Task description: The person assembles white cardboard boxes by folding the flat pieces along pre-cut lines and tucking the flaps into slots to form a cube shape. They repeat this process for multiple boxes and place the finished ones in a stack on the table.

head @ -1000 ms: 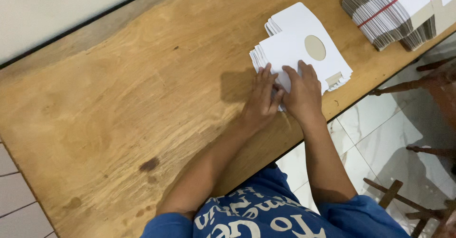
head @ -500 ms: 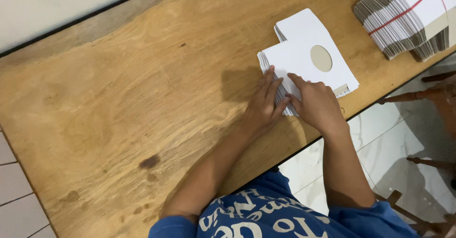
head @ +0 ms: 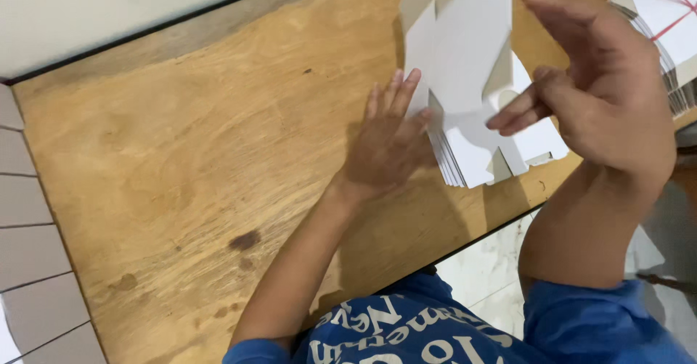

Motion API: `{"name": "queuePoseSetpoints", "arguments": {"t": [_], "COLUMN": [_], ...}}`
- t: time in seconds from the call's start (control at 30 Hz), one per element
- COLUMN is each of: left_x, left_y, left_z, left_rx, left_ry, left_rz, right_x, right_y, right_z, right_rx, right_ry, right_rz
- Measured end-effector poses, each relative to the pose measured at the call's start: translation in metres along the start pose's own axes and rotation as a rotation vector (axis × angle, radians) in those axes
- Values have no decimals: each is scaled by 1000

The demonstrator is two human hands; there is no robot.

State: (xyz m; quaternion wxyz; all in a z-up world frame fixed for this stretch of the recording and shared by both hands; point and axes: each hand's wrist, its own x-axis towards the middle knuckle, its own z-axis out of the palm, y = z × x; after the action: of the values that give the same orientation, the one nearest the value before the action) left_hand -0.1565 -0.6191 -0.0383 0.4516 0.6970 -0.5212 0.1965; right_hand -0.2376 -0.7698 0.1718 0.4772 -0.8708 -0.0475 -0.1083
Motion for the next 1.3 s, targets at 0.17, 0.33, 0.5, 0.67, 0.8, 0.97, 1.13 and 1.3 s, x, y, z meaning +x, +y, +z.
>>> {"name": "queuePoseSetpoints", "arguments": {"t": [0.17,0.33,0.5,0.67,0.8,0.97,1.13,1.3], "left_x": [26,6,-8,-17,-21,-24,-34,-31], "left_y": [2,-16,-31,-34,-33,-36,-40,-37], "left_z": [-70,-74,-60,-44,-40,-41,-32,-36], "left_rx": [-142,-73,-130,-226,-246,-273,-271,-287], "left_ry": [64,21,-136,-134,-101,-64,19,30], "left_rz": [-215,-479,-816,-889,-872,-872,-816,-805], "right_x": [40,64,78,103,113,113,106,107], "right_y": [36,82,110,160,163,177,121,126], "right_z": [29,65,85,115,131,138,133,134], "right_rx": [-17,-272,-428,-613,-710,-813,-748,-791], "right_ry": [-77,-71,-121,-113,-187,-257,-466,-578], "right_rz": [10,93,174,252,370,367,401,369]}}
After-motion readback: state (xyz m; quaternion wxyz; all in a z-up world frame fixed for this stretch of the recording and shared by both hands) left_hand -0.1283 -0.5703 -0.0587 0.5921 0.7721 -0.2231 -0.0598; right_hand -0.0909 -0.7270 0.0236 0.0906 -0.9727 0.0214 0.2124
